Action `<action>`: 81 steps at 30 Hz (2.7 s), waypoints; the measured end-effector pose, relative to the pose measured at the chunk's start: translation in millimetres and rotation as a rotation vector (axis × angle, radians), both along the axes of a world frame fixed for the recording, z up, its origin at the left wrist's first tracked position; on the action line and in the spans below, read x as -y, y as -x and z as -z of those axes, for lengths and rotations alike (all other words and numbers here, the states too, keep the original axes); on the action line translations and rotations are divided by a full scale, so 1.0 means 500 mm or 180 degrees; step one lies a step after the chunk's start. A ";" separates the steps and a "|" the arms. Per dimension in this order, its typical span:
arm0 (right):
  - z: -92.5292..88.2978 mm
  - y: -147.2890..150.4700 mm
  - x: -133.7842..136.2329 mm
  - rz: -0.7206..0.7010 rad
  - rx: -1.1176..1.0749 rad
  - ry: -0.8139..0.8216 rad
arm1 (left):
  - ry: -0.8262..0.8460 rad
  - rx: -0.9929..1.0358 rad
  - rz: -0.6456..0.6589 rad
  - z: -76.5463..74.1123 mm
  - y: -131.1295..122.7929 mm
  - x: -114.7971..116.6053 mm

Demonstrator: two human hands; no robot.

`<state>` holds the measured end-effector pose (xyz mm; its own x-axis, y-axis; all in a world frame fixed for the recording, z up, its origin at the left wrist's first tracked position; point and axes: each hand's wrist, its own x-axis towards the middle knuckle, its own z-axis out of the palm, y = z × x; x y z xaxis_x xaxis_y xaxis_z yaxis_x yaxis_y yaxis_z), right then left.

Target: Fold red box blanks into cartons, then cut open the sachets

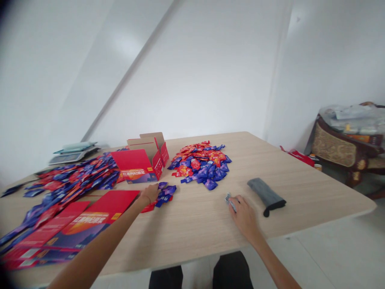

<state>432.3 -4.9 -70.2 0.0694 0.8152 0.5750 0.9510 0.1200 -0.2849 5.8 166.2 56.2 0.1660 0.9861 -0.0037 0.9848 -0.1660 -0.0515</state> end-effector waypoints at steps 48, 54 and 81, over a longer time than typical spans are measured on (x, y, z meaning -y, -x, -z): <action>0.000 0.015 -0.003 0.0147 0.0021 0.0042 | -0.0632 -0.0052 0.1972 0.017 -0.280 -0.110; -0.002 0.019 -0.003 0.0190 -0.0037 0.0076 | -0.0657 -0.0445 0.2131 0.046 -0.296 -0.252; -0.012 0.015 0.001 0.0265 0.0074 0.0312 | -0.0918 0.2867 0.1467 0.064 -0.179 0.141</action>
<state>424.7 -5.3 -64.3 0.1268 0.8595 0.4952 0.9630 0.0130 -0.2693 95.1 95.7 24.0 0.3501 0.7707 0.5324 0.5235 -0.6323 0.5711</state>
